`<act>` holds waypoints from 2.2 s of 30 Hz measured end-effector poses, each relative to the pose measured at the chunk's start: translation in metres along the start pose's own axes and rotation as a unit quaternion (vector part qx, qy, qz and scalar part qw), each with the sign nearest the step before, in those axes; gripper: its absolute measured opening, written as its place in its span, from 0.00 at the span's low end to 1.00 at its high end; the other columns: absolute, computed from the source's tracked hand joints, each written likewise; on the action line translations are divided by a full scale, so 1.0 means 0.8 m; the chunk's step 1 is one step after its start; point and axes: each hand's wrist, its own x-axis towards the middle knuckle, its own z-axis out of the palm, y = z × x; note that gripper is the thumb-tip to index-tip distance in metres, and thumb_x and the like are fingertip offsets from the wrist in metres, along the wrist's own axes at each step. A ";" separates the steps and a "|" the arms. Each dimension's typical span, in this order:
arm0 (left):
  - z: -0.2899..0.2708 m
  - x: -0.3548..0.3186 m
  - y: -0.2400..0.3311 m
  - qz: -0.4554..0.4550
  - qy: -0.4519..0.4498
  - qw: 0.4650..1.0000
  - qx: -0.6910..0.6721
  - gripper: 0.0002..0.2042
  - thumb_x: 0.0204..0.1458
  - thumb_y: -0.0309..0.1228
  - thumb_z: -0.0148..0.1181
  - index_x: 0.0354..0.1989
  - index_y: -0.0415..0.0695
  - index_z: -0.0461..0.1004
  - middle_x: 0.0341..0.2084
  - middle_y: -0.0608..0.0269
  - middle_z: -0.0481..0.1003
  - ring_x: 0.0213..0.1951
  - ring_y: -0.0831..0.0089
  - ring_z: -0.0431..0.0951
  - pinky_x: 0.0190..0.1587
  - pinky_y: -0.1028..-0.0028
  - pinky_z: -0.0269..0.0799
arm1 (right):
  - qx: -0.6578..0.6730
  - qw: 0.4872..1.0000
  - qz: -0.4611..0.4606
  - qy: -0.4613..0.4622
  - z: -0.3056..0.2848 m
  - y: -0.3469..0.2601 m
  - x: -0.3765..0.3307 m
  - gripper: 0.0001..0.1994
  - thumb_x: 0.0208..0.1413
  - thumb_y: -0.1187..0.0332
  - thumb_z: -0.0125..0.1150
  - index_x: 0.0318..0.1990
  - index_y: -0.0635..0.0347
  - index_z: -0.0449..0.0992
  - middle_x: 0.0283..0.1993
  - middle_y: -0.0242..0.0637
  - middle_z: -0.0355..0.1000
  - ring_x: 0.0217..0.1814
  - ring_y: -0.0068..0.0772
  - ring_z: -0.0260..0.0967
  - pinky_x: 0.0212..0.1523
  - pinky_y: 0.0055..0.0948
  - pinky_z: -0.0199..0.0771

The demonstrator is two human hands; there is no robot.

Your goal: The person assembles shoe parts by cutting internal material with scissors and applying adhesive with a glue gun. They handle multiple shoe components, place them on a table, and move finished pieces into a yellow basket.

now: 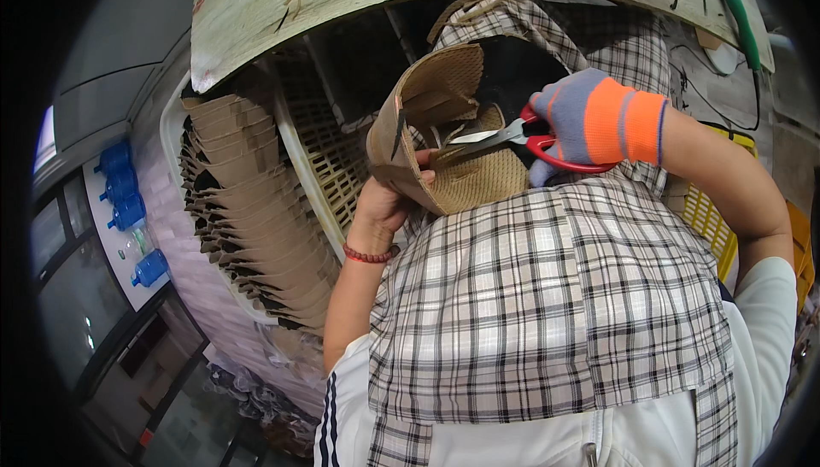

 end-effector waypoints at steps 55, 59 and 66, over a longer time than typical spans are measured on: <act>0.003 0.088 0.037 0.207 -0.040 0.977 0.016 0.16 0.55 0.31 0.62 0.52 0.44 0.72 0.45 0.70 0.73 0.47 0.77 0.71 0.50 0.75 0.67 | 0.436 0.833 -0.116 -0.319 -0.015 0.082 0.063 0.33 0.61 0.42 0.42 0.34 0.70 0.77 0.13 0.28 0.61 0.13 0.20 0.59 0.16 0.23 0.64; -0.016 0.098 0.036 0.161 -0.057 0.984 -0.054 0.18 0.55 0.28 0.61 0.55 0.45 0.70 0.48 0.68 0.72 0.50 0.74 0.71 0.53 0.71 0.67 | 0.442 0.833 -0.102 -0.316 -0.020 0.071 0.064 0.26 0.61 0.51 0.46 0.36 0.71 0.78 0.14 0.29 0.62 0.12 0.21 0.60 0.15 0.24 0.66; -0.012 0.093 0.046 0.229 -0.073 0.965 0.105 0.21 0.54 0.26 0.61 0.57 0.47 0.68 0.52 0.66 0.71 0.54 0.69 0.69 0.55 0.64 0.66 | 0.381 0.871 -0.097 -0.294 -0.026 0.063 0.061 0.43 0.53 0.29 0.40 0.37 0.69 0.79 0.13 0.29 0.61 0.13 0.24 0.63 0.15 0.25 0.67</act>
